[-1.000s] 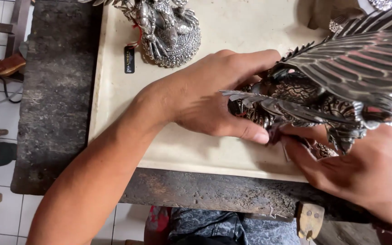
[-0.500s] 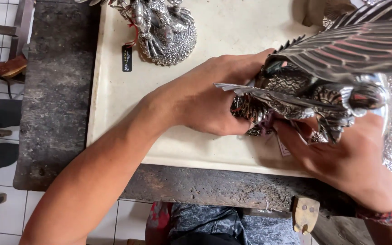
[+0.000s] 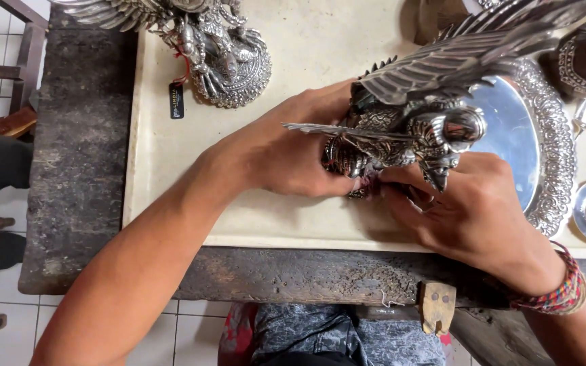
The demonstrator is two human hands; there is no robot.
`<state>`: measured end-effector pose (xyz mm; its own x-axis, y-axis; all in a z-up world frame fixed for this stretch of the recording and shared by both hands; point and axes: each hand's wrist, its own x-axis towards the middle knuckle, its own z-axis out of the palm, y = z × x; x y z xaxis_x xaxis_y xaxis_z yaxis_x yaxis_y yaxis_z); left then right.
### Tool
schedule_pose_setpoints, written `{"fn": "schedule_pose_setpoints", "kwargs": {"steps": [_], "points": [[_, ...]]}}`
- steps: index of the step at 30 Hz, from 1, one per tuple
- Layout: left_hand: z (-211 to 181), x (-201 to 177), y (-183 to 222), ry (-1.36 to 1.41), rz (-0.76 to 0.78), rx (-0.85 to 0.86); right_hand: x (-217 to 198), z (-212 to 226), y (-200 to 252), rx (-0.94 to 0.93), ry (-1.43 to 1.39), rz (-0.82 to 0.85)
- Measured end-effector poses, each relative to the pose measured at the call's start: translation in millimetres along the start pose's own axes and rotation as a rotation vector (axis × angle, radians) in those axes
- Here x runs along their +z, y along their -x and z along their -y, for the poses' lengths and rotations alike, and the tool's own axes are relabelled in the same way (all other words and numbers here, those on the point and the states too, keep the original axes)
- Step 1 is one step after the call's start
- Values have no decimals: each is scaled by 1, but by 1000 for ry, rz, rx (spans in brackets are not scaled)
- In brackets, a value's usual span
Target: Polishing an intricate silver-colored statue using a small cloth to clean the details
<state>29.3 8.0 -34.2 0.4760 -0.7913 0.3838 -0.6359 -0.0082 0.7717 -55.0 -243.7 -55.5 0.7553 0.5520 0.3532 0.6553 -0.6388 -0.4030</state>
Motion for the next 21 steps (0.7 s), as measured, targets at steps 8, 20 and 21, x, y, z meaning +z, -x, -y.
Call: {"fn": "schedule_pose_setpoints", "kwargs": {"steps": [8,20,21], "points": [[2,1,2,-45,0,-51,-6,8,-13,-32,9,16],[-6,0,-2,24,-3,-57,10,-9,7,-20,61,-118],[-6,0,-1,25,-2,-59,9,-6,5,-19,59,-118]]}}
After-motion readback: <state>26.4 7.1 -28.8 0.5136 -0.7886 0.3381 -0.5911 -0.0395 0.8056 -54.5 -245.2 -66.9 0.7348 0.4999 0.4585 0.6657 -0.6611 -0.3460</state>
